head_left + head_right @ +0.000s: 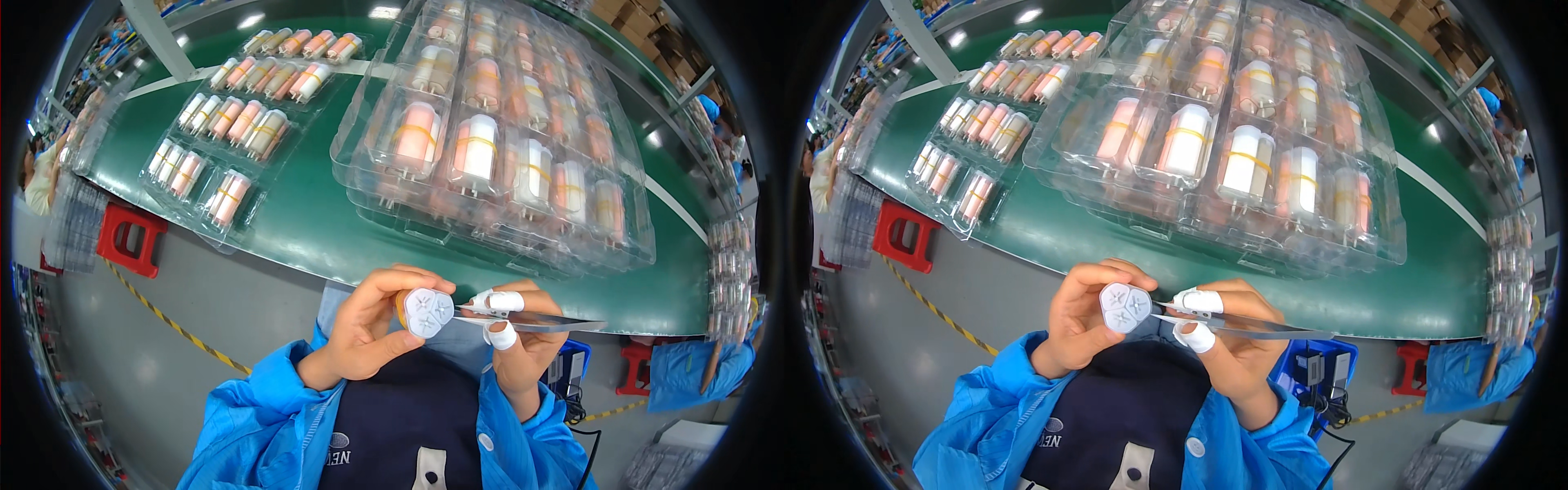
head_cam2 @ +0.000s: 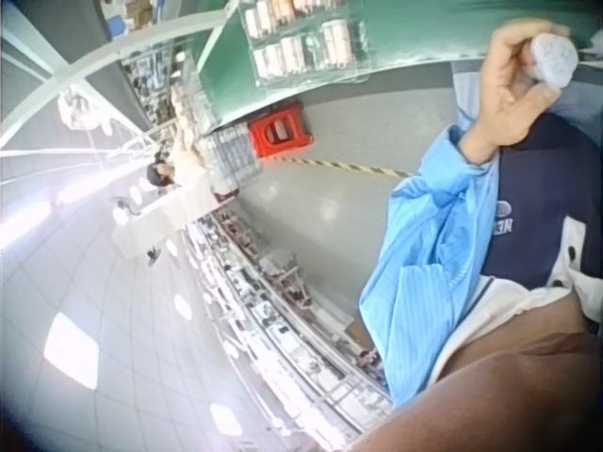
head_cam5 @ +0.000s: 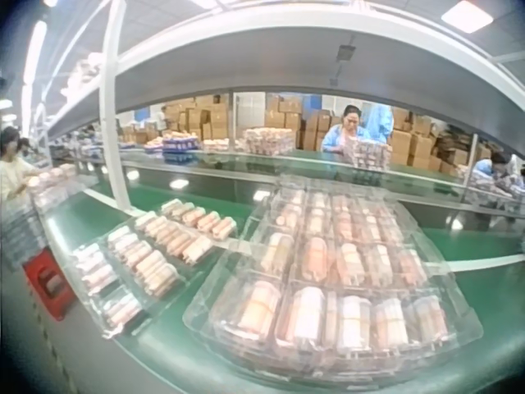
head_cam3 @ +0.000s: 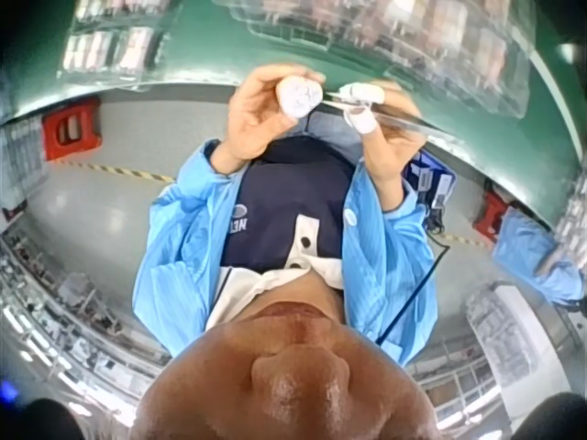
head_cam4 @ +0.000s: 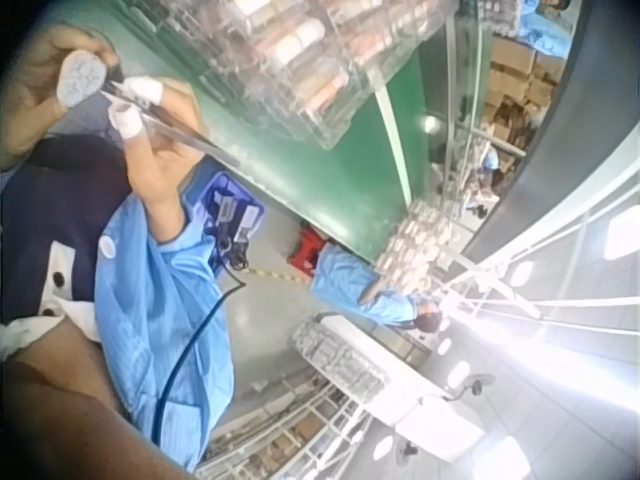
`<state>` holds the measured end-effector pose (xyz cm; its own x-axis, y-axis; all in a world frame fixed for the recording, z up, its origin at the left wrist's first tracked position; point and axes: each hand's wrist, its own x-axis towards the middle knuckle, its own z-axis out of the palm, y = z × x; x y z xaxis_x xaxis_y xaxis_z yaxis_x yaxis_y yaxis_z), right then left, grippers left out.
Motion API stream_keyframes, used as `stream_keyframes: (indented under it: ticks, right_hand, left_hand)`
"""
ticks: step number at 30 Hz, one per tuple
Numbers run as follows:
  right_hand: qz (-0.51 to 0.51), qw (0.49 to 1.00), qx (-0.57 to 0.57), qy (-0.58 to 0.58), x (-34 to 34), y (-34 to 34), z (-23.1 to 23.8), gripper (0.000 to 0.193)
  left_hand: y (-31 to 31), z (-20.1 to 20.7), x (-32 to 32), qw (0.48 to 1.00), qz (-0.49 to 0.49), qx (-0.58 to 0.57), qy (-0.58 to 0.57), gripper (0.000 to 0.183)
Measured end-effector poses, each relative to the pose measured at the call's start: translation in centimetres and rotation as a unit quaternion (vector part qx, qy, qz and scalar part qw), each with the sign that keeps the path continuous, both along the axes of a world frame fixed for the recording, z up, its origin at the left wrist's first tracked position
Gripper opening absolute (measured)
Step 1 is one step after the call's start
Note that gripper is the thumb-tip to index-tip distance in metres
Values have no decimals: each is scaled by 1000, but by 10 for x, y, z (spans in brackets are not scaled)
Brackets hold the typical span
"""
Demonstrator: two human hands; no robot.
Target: The person uses tweezers to insert small white components into cylindrical objects with rubber bands. They repeatedly pick up a cylinder from a clear plastic tray, perform the insertion, and place the item back into the tray. The process is repeated for multiple units on a green assembly table.
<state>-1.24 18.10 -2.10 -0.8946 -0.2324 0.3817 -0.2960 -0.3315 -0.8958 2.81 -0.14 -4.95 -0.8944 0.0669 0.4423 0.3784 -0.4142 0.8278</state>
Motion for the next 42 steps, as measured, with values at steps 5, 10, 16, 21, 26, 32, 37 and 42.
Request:
stream_keyframes:
  ticks: [5,10,16,21,26,32,37,42]
  right_hand:
    - [-2,1000,-13,-14,1,-1,-1,21]
    - [-3,1000,-15,-13,0,-1,-1,20]
    - [-24,999,-25,13,0,0,-4,21]
    - [-38,999,-1,32,1,-5,4,20]
    - [-38,998,48,34,1,-7,8,16]
    - [-29,998,47,33,0,-7,9,15]
    - [-32,995,74,63,-2,-8,11,15]
    - [-30,988,117,100,-5,-8,16,15]
  left_hand:
    - [2,-2,-2,998,44,-36,37,48]
    - [1,2,0,993,87,-74,25,45]
    - [1,2,0,991,103,-82,24,45]
    - [4,-1,0,992,98,-77,22,45]
    - [1,1,-1,991,88,-101,29,47]
    - [1,2,0,993,85,-83,21,46]
    - [2,1,1,992,87,-87,16,46]
    - [0,-1,-1,986,103,-124,33,45]
